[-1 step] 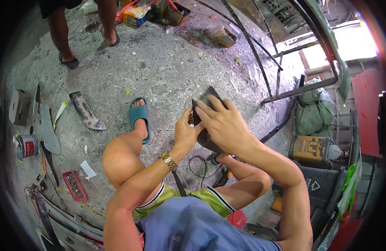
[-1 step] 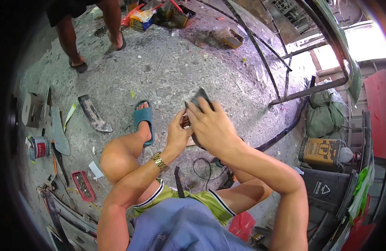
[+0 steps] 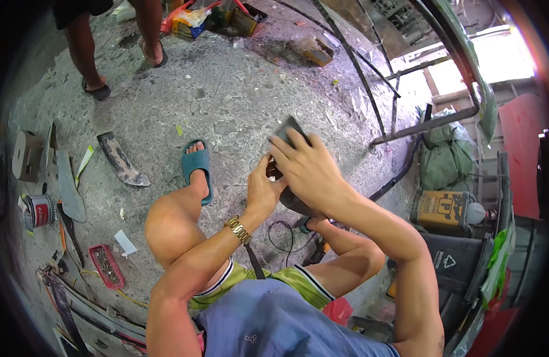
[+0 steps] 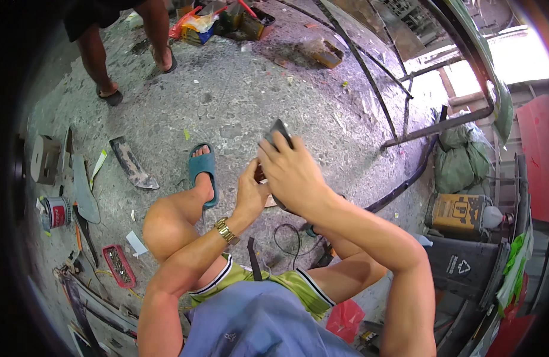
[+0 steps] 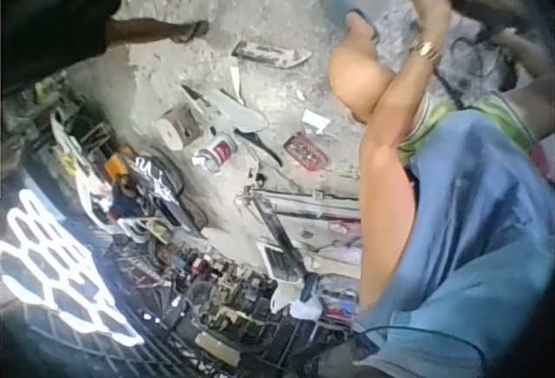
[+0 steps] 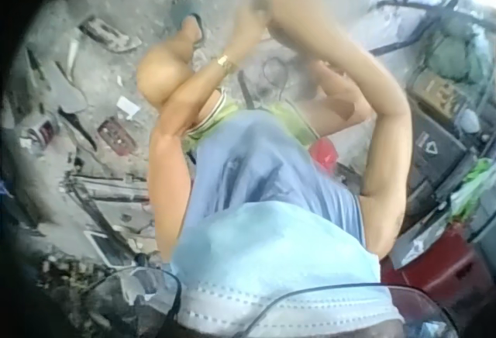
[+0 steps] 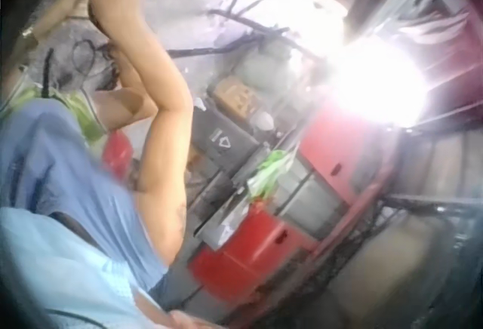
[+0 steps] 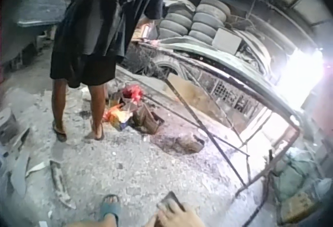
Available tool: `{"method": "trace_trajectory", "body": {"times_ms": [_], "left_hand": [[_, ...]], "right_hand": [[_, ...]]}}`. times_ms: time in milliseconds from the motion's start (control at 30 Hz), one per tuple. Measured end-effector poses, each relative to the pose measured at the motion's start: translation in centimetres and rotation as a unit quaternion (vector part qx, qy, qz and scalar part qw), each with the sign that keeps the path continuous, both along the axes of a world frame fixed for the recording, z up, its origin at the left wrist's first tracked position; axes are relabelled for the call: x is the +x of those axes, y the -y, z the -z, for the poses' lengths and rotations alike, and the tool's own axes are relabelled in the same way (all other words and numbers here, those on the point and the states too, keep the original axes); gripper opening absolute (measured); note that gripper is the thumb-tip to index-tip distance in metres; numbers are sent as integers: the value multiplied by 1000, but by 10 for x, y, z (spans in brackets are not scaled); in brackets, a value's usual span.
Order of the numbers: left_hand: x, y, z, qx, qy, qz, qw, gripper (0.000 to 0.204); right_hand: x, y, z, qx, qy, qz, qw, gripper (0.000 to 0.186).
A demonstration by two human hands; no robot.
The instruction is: Sanding a black car spoiler or bumper lip by hand using sandpaper.
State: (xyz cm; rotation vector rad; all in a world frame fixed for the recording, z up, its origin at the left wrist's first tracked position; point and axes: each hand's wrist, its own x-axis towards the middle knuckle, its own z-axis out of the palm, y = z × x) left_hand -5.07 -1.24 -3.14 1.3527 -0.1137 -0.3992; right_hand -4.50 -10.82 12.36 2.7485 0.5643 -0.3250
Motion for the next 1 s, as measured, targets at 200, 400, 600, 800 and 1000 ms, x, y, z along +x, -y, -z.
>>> {"method": "trace_trajectory", "body": {"times_ms": [200,400,600,800,1000], "left_hand": [[1,-2,-4,-20,-44,4,999,48],[3,-1,-3,51,23,34,998,54],[5,-4,-6,69,-18,70,995,84],[2,-4,-4,63,2,57,996,73],[3,-5,4,68,20,81,994,56]], "right_hand": [[-16,15,13,24,66,-35,997,39],[5,4,12,-13,51,-42,998,38],[-60,50,-61,6,-62,73,995,43],[-66,65,-31,88,77,68,991,51],[-8,29,28,115,78,-78,987,51]]}}
